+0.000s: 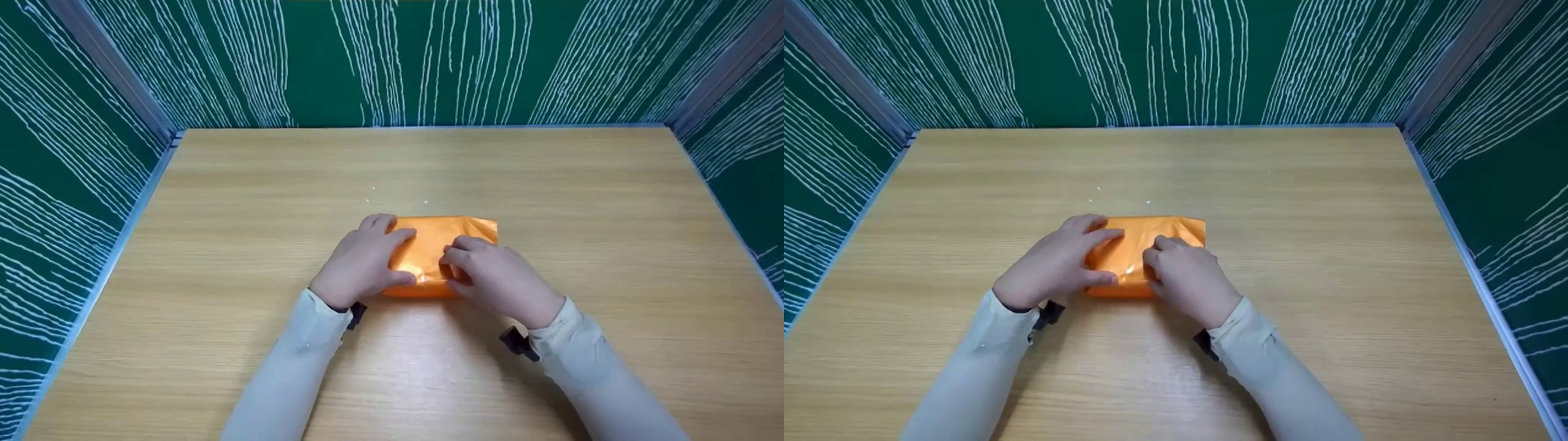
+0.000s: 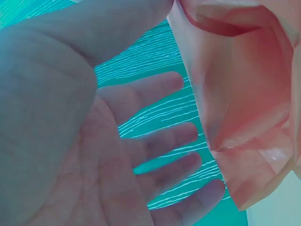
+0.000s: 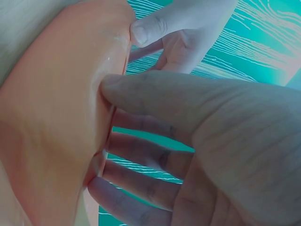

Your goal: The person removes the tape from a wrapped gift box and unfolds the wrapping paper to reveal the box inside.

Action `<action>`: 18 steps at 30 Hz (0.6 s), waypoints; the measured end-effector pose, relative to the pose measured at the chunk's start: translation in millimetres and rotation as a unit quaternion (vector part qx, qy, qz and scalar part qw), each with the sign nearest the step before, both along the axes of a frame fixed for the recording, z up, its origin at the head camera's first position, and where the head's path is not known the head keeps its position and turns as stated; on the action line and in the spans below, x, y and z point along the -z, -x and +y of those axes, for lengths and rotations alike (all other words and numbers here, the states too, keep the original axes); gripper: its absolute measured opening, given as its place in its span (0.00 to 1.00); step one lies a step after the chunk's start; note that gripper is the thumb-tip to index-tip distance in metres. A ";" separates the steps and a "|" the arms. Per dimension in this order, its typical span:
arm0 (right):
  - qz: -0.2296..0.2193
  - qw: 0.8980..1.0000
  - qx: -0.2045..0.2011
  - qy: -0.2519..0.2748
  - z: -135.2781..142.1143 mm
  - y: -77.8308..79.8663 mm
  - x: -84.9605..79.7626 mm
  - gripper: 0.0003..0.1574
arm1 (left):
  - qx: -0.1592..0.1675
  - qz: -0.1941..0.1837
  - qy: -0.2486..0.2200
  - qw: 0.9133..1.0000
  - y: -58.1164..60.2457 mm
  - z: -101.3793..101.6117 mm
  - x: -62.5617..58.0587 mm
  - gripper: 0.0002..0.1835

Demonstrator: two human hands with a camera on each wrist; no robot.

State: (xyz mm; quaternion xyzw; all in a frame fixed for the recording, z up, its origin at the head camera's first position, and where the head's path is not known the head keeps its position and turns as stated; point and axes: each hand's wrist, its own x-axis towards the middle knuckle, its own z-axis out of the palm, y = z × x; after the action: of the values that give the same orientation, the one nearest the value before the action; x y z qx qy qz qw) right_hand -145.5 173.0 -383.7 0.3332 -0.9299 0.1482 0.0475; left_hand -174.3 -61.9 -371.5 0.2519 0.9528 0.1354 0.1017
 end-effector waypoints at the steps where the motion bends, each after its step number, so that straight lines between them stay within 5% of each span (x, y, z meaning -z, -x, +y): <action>1: -0.001 1.000 0.002 -0.001 -0.4 -0.4 -0.2 0.11 | 0.000 -0.001 0.002 1.000 0.0 0.1 -0.1 0.41; 13: 0.006 1.000 0.016 0.000 -7.8 -1.4 -3.0 0.21 | 0.001 -0.008 -0.006 1.000 -2.3 2.2 -0.1 0.37; 18: 0.032 0.999 -0.012 0.001 -16.2 -2.6 2.9 0.25 | 0.001 -0.009 0.002 1.000 -2.3 4.8 -1.7 0.37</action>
State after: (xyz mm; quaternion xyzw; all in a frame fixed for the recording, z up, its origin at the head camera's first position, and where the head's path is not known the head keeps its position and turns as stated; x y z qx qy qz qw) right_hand -142.9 156.8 -386.6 0.3486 -0.9238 0.1389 0.0759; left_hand -171.9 -57.1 -369.8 0.2513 0.9519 0.1361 0.1104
